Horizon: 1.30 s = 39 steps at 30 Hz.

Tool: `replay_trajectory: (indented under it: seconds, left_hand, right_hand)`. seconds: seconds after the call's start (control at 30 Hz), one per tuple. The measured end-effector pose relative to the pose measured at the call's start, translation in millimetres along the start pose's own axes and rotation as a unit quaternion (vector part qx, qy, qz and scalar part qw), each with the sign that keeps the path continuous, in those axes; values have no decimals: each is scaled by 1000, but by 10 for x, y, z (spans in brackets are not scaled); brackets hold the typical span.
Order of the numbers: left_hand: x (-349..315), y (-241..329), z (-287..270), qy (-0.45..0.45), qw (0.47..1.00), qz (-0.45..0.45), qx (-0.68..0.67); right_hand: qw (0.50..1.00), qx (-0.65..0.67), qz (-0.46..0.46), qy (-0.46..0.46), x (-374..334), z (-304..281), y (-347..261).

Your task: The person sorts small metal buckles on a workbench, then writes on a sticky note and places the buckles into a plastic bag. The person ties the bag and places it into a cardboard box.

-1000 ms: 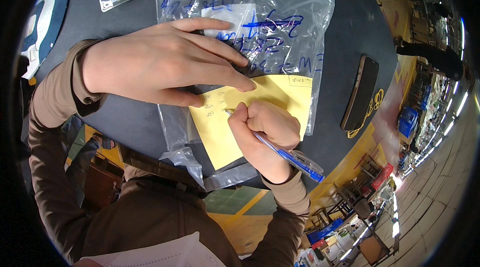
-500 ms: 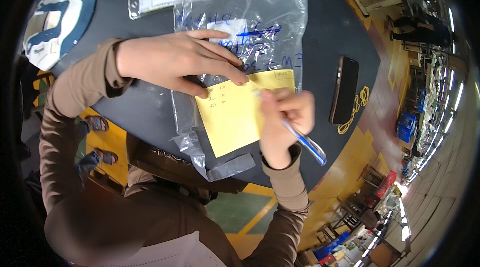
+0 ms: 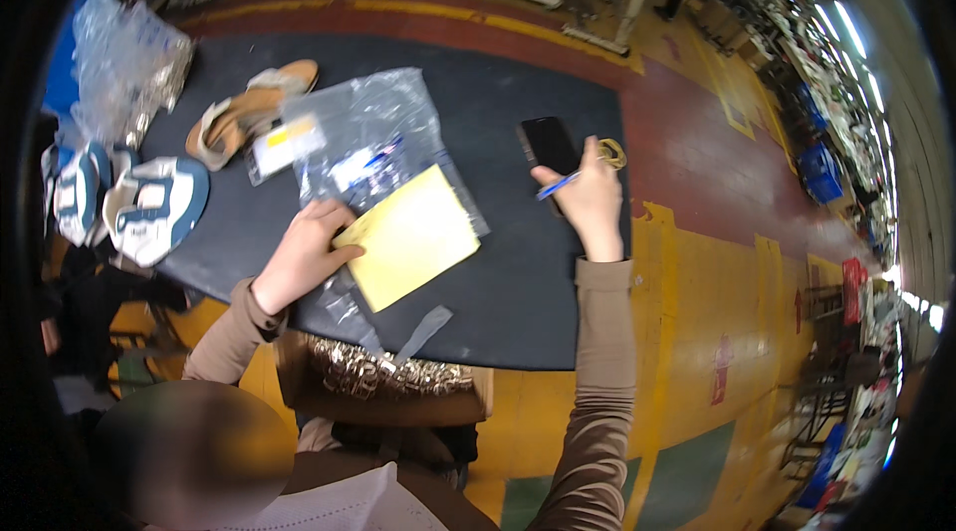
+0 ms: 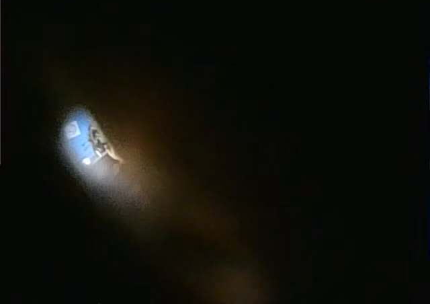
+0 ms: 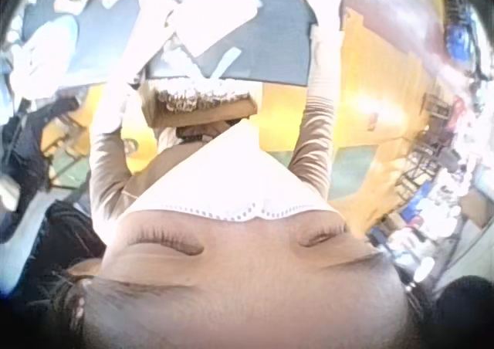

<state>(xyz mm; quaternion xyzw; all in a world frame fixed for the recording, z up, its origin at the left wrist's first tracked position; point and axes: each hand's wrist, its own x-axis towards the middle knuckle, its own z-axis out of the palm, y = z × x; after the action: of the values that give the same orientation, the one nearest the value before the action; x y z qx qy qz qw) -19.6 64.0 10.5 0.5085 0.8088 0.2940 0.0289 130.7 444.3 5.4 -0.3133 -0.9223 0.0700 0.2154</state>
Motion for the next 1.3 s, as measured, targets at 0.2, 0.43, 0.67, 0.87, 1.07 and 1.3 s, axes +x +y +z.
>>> replay_trajectory:
  seconds: [0.2, 0.43, 0.67, 0.87, 1.07, 1.3]
  left_hand:
    - [1030, 80, -527, 41, 977, -86, -191]
    - [2598, -562, 298, 97, 967, -103, -212]
    - [3137, -128, 1373, 38, 988, -50, -142]
    - [2867, 56, 1008, 64, 998, -28, 1]
    - [1495, 260, -84, -75, 989, 27, -126]
    - [-100, 315, -259, -68, 989, 109, 68]
  right_hand:
    - [997, 48, -28, 44, -95, 70, -103]
    - [962, 209, 51, 170, -15, 366, -287]
    - [950, 231, 96, 187, -29, 164, -98]
    - [980, 29, -35, 194, 7, 310, -85]
    - [952, 24, -277, 131, -40, 93, -156]
    - [965, 35, -225, 127, -204, -201, -386]
